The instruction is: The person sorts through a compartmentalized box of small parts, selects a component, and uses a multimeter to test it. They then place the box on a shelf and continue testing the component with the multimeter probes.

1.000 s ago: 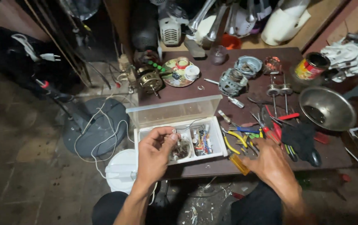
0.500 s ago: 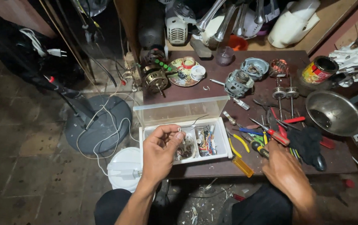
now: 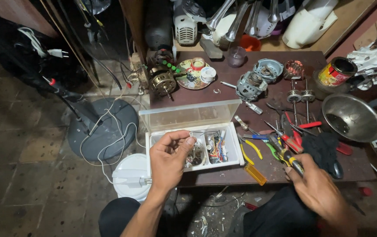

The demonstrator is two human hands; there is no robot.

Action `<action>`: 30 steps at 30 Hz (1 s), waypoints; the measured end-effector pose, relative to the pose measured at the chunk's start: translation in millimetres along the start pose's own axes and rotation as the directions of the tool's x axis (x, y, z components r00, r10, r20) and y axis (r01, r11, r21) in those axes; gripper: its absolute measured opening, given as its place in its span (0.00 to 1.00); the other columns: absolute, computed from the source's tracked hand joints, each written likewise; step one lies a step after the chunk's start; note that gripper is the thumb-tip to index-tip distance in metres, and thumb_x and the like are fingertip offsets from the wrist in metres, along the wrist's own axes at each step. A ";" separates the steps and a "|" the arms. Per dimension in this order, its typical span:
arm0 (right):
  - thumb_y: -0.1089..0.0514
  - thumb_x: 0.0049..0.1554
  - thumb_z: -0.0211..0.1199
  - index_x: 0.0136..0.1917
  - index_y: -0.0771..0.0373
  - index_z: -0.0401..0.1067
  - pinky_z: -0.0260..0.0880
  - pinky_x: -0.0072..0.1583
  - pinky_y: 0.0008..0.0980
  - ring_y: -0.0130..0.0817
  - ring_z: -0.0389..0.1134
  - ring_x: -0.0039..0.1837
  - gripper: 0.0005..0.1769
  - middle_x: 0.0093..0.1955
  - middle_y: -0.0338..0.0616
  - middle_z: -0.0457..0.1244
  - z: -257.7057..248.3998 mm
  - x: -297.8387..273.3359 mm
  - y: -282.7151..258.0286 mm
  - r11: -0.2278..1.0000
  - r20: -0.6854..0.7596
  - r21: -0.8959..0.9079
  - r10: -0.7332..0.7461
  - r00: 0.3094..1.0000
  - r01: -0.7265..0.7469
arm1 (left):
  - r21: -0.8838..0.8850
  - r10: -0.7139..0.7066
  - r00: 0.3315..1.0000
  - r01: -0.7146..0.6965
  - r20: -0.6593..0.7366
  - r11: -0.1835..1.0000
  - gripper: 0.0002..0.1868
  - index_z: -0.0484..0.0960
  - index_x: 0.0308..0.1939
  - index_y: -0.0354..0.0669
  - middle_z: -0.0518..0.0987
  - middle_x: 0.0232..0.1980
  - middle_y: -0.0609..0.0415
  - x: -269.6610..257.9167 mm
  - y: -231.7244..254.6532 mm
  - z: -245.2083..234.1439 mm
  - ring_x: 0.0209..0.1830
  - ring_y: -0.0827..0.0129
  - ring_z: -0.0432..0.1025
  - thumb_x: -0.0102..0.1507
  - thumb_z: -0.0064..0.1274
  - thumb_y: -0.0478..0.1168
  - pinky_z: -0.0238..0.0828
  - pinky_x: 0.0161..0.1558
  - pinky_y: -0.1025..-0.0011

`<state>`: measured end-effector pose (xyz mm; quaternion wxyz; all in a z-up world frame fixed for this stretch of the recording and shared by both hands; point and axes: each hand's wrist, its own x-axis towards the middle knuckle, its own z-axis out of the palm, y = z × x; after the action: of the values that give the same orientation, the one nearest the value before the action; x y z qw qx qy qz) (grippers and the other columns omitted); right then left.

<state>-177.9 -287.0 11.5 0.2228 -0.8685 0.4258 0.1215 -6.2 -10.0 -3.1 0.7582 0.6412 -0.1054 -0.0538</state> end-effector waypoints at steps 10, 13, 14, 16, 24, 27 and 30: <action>0.56 0.55 0.59 0.69 0.49 0.69 0.61 0.68 0.32 0.33 0.68 0.69 0.28 0.69 0.40 0.67 13.2 -43.3 -40.4 0.693 -0.141 0.213 -0.676 0.723 0.689 | -0.179 -0.014 0.965 0.062 0.260 0.982 0.10 0.84 0.45 0.33 0.85 0.38 0.47 -6.2 -0.7 0.4 0.39 0.68 0.81 0.60 0.61 0.32 0.79 0.43 0.77; 0.61 0.54 0.61 0.70 0.53 0.67 0.61 0.68 0.33 0.38 0.67 0.69 0.30 0.68 0.45 0.66 20.0 -52.0 -56.9 0.615 -0.134 0.224 -0.749 0.649 0.756 | -0.234 -0.014 0.939 0.100 0.343 0.967 0.12 0.82 0.47 0.31 0.85 0.38 0.44 -11.3 3.4 3.1 0.38 0.66 0.81 0.59 0.61 0.30 0.81 0.42 0.75; 0.58 0.55 0.60 0.70 0.54 0.67 0.61 0.67 0.31 0.35 0.68 0.69 0.29 0.69 0.45 0.66 24.2 -54.8 -60.9 0.629 -0.145 0.280 -0.719 0.680 0.725 | -0.195 -0.034 0.953 0.096 0.301 0.976 0.16 0.83 0.50 0.32 0.85 0.38 0.48 -13.4 3.9 5.1 0.38 0.70 0.78 0.58 0.62 0.33 0.79 0.43 0.77; 0.55 0.57 0.59 0.71 0.56 0.67 0.61 0.66 0.28 0.33 0.69 0.68 0.28 0.69 0.45 0.66 32.5 -60.7 -67.9 0.641 -0.150 0.335 -0.688 0.710 0.691 | -0.157 -0.054 0.965 0.097 0.255 0.983 0.20 0.84 0.53 0.32 0.85 0.39 0.52 -17.7 5.1 8.8 0.37 0.75 0.76 0.57 0.63 0.36 0.78 0.43 0.79; 0.49 0.57 0.57 0.68 0.53 0.70 0.65 0.64 0.27 0.23 0.74 0.61 0.26 0.63 0.33 0.72 44.9 -71.7 -86.5 0.707 -0.125 0.492 -0.520 0.845 0.508 | -0.108 0.024 0.986 -0.006 0.165 0.994 0.12 0.87 0.45 0.36 0.86 0.42 0.49 -19.6 11.6 13.9 0.40 0.69 0.80 0.59 0.62 0.37 0.82 0.42 0.76; 0.46 0.56 0.57 0.69 0.54 0.70 0.60 0.68 0.30 0.28 0.66 0.72 0.28 0.69 0.36 0.67 42.0 -72.2 -89.7 0.705 -0.134 0.471 -0.538 0.832 0.531 | -0.111 0.129 0.971 -0.108 0.203 0.988 0.12 0.86 0.47 0.36 0.84 0.37 0.49 -19.2 9.0 12.4 0.34 0.69 0.76 0.60 0.60 0.36 0.79 0.37 0.76; 0.48 0.57 0.57 0.68 0.55 0.70 0.61 0.68 0.29 0.28 0.67 0.70 0.27 0.67 0.36 0.69 42.0 -70.8 -88.9 0.694 -0.130 0.473 -0.554 0.822 0.543 | -0.052 0.161 0.970 -0.154 0.183 0.987 0.12 0.87 0.46 0.37 0.83 0.33 0.51 -20.8 9.4 14.6 0.31 0.72 0.75 0.60 0.61 0.36 0.75 0.36 0.77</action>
<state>-151.3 -170.0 28.5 0.4658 -0.8685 0.1612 -0.0526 -30.3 -17.9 6.5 0.7587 0.6087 -0.2254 -0.0553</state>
